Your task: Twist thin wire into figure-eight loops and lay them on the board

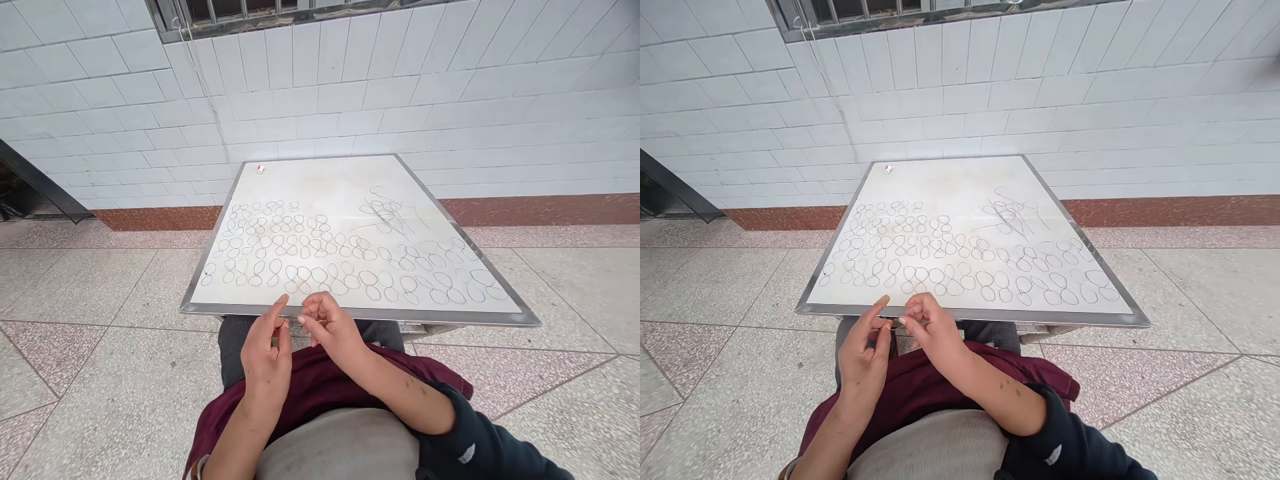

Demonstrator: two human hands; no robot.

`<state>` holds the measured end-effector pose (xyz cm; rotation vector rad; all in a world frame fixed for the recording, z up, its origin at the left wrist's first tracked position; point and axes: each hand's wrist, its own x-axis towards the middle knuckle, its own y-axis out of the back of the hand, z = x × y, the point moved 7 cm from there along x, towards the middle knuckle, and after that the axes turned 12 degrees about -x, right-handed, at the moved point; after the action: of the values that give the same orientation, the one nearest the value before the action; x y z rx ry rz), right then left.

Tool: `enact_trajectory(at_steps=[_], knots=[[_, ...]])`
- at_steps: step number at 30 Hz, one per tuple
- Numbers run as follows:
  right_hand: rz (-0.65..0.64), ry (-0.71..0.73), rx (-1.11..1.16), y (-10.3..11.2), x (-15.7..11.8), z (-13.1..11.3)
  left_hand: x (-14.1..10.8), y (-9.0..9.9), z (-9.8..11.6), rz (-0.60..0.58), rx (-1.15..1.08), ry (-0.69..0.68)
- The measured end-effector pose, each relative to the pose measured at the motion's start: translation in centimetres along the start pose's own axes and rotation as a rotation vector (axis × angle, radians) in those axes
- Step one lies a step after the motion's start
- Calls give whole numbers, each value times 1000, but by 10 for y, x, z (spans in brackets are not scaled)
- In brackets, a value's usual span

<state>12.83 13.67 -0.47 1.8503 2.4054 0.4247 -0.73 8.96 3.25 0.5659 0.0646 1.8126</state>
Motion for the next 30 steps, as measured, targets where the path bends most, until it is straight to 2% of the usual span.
enact_trajectory(at_steps=[4, 10, 23, 27, 30], knots=[[-81, -80, 278, -8, 0, 2, 0, 3, -5, 26, -64, 68], [-148, -100, 465, -17, -3, 2, 0, 2, -11, 42, -148, 136], [-138, -144, 527, -16, -5, 6, -2, -3, -9, 39, -147, 90], [-150, -105, 536, -15, -6, 4, -3, -3, -7, 32, -100, 52], [-166, -39, 445, -12, -8, -2, -2, -3, -9, 35, -130, 50]])
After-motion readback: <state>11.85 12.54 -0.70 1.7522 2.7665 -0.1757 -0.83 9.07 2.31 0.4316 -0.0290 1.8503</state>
